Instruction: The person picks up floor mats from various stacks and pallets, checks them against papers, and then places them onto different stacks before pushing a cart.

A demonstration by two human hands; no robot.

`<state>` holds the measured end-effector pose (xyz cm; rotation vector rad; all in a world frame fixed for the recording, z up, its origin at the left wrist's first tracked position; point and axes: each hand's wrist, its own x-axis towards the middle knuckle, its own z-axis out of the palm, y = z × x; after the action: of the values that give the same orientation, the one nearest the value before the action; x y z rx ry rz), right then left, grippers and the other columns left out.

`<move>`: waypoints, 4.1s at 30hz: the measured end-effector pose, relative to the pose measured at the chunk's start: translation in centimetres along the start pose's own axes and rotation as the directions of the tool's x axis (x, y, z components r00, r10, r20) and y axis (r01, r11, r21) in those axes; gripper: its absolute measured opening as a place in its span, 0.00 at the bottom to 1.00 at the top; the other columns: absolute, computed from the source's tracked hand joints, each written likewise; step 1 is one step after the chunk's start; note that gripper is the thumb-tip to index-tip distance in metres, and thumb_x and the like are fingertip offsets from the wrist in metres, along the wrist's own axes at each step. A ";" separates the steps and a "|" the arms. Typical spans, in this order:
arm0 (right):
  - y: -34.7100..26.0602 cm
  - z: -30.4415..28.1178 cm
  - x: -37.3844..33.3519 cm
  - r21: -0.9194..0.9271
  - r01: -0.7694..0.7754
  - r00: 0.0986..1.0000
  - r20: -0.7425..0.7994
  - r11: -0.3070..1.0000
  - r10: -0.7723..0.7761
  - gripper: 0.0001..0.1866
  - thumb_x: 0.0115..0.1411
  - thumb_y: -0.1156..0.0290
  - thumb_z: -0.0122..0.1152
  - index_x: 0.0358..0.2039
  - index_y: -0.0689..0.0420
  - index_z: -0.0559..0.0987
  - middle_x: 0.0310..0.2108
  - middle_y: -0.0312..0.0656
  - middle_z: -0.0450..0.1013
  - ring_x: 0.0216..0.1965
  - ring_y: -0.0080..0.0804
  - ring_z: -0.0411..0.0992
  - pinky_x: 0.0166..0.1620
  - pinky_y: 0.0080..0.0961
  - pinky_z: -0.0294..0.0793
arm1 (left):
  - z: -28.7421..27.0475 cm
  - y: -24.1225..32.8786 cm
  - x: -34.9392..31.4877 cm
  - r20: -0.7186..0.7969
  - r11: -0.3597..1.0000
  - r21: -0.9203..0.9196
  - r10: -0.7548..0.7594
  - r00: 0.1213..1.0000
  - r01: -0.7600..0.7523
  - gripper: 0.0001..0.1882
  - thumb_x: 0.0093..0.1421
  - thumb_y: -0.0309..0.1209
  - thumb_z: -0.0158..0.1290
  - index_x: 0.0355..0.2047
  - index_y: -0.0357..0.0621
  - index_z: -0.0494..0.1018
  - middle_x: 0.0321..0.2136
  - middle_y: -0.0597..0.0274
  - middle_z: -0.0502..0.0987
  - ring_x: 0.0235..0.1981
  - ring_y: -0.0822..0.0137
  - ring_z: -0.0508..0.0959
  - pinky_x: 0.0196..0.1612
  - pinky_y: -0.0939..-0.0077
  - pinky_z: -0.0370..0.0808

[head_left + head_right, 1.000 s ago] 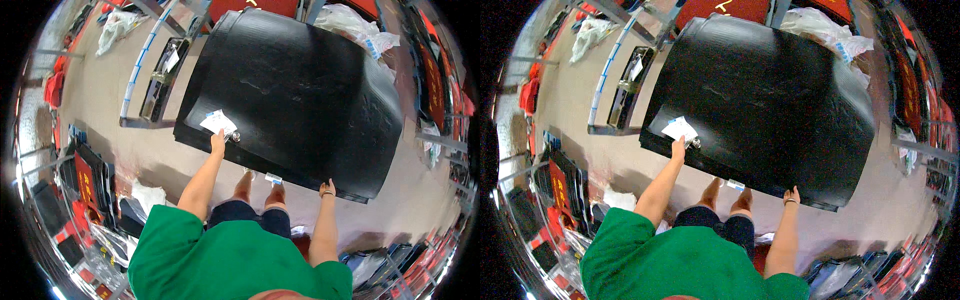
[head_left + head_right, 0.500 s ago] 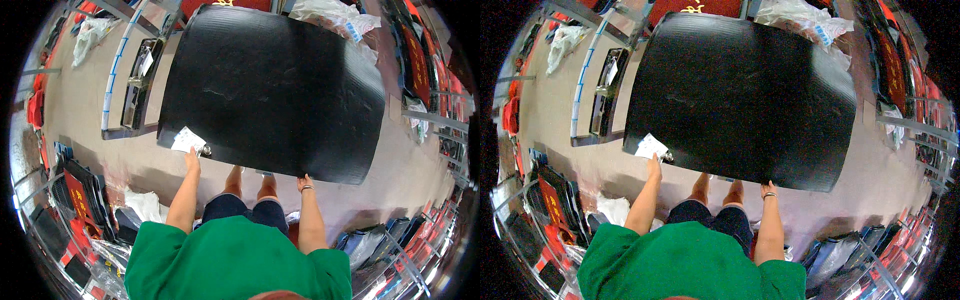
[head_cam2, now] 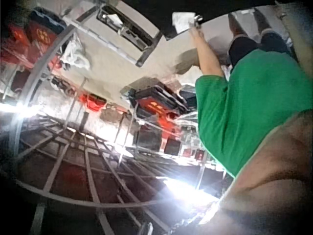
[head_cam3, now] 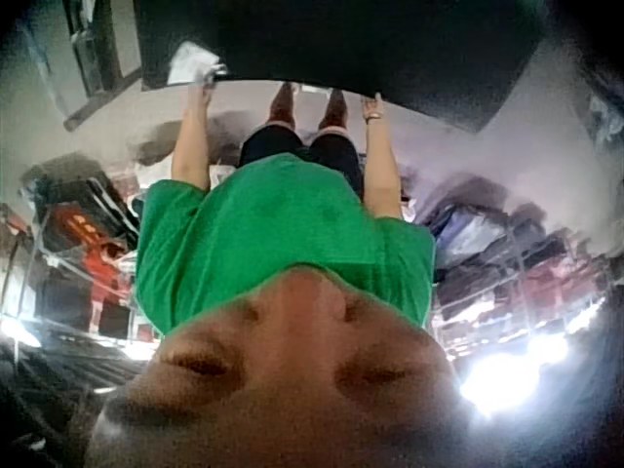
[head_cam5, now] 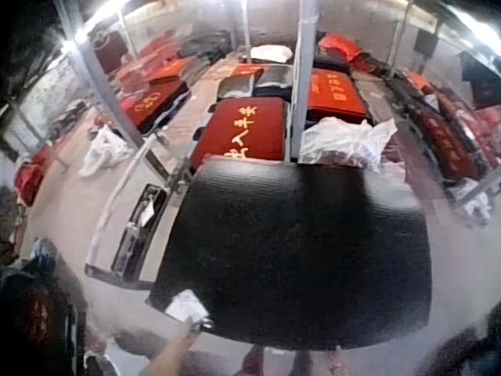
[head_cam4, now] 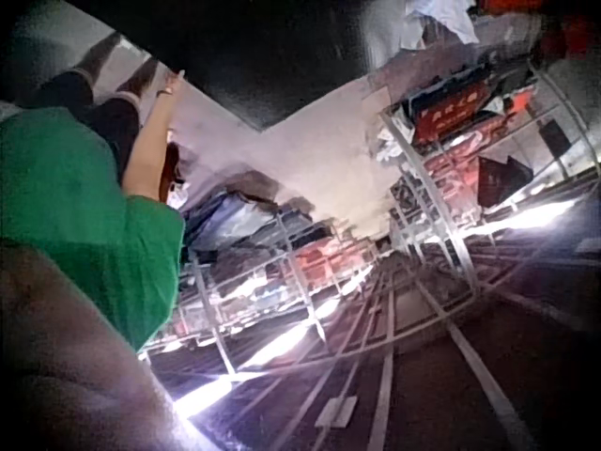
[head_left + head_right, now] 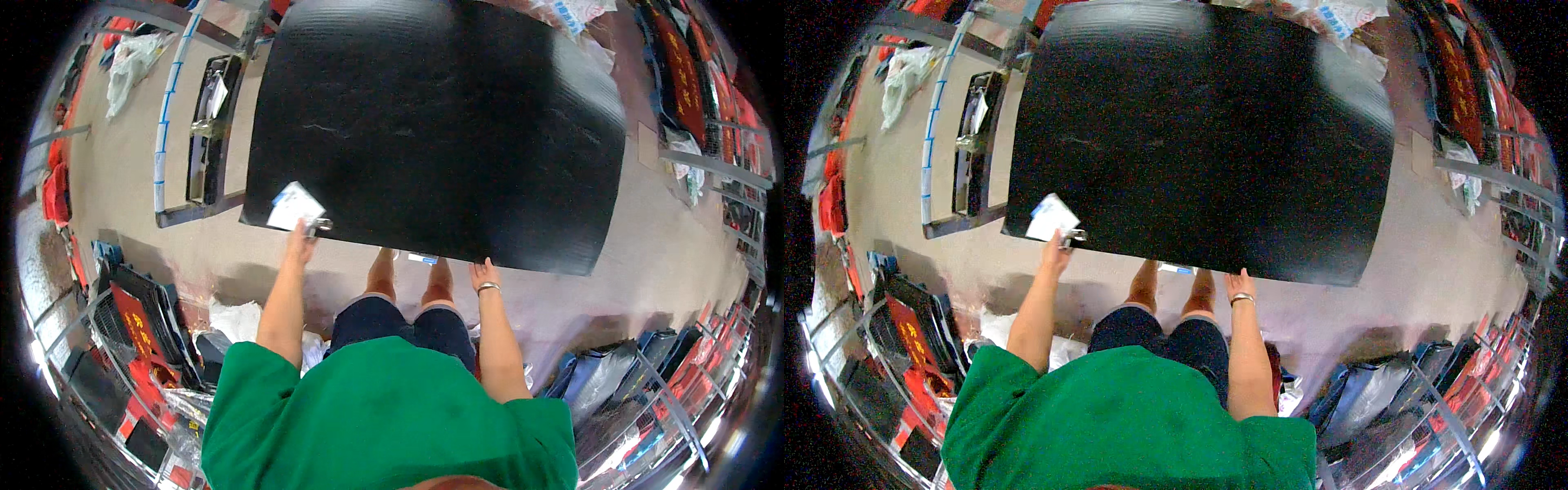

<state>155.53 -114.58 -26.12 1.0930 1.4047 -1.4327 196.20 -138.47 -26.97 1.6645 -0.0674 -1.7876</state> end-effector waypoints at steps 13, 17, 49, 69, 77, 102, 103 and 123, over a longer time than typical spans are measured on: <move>6.5 25.3 -14.9 0.062 0.718 0.150 0.959 -0.693 0.241 0.14 0.46 0.66 0.53 0.36 0.54 0.72 0.33 0.41 0.70 0.37 0.39 0.67 0.39 0.32 0.66 | 10.1 -3.6 -10.5 0.263 0.817 0.541 0.059 0.963 -0.198 0.17 0.44 0.32 0.56 0.33 0.34 0.72 0.30 0.60 0.74 0.32 0.72 0.72 0.36 0.80 0.67; 4.9 24.7 -15.5 0.016 0.733 0.251 0.923 -0.680 0.292 0.06 0.43 0.68 0.54 0.23 0.54 0.76 0.28 0.38 0.72 0.35 0.38 0.68 0.38 0.31 0.67 | 8.8 -3.8 -9.2 0.286 0.755 0.590 0.136 0.949 -0.286 0.16 0.48 0.33 0.52 0.34 0.31 0.70 0.31 0.57 0.74 0.32 0.69 0.73 0.37 0.79 0.67; 9.7 11.8 -24.1 -0.432 0.841 0.346 0.892 0.325 0.290 0.23 0.48 0.70 0.57 0.44 0.63 0.64 0.37 0.41 0.68 0.38 0.27 0.67 0.41 0.22 0.67 | 11.6 4.3 -25.2 0.345 0.998 0.055 -0.034 0.938 0.016 0.10 0.52 0.35 0.50 0.31 0.43 0.69 0.20 0.64 0.72 0.16 0.77 0.69 0.15 0.89 0.64; 41.3 37.5 -22.5 -0.585 0.670 0.429 0.807 0.457 0.405 0.10 0.47 0.71 0.58 0.22 0.58 0.66 0.15 0.36 0.66 0.14 0.22 0.64 0.15 0.17 0.65 | -15.2 2.6 -31.3 -0.374 0.744 -0.400 0.400 0.837 -0.534 0.12 0.54 0.22 0.41 0.40 0.40 0.62 0.32 0.63 0.70 0.31 0.71 0.72 0.33 0.77 0.71; 47.4 43.2 -20.9 -0.532 0.794 0.467 0.843 0.294 0.265 0.10 0.49 0.67 0.54 0.29 0.60 0.70 0.22 0.38 0.69 0.23 0.25 0.69 0.21 0.17 0.67 | -24.7 11.8 -30.2 -0.040 0.690 -0.566 0.523 0.851 -0.451 0.11 0.54 0.29 0.41 0.38 0.42 0.61 0.23 0.67 0.66 0.20 0.76 0.67 0.17 0.90 0.62; 41.1 30.6 -53.6 0.385 0.920 -0.317 0.622 0.073 0.716 0.07 0.52 0.73 0.52 0.25 0.66 0.71 0.18 0.39 0.68 0.18 0.18 0.62 0.22 0.15 0.62 | -18.5 26.7 -33.2 0.252 0.821 -0.202 0.571 0.781 -0.534 0.17 0.58 0.34 0.42 0.39 0.30 0.64 0.33 0.52 0.72 0.32 0.65 0.75 0.36 0.75 0.73; 41.4 30.5 -53.5 0.336 0.935 -0.316 0.635 0.116 0.705 0.07 0.52 0.73 0.51 0.24 0.65 0.70 0.17 0.37 0.67 0.18 0.16 0.60 0.21 0.15 0.61 | -18.6 26.3 -33.2 0.211 0.799 -0.211 0.600 0.771 -0.564 0.16 0.57 0.33 0.42 0.38 0.29 0.64 0.33 0.52 0.72 0.32 0.66 0.75 0.36 0.76 0.73; 42.4 29.1 -54.4 0.369 0.918 -0.375 0.680 0.148 0.630 0.10 0.46 0.75 0.60 0.17 0.64 0.68 0.14 0.36 0.68 0.16 0.12 0.62 0.19 0.12 0.62 | -17.7 25.6 -35.0 -0.098 0.539 -0.443 0.766 0.636 -0.717 0.13 0.56 0.30 0.43 0.37 0.32 0.66 0.32 0.54 0.73 0.33 0.66 0.74 0.37 0.71 0.73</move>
<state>210.40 -145.63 14.34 -1.8681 0.6476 -0.7050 221.36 -133.28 12.17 0.9563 -0.3433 -1.0936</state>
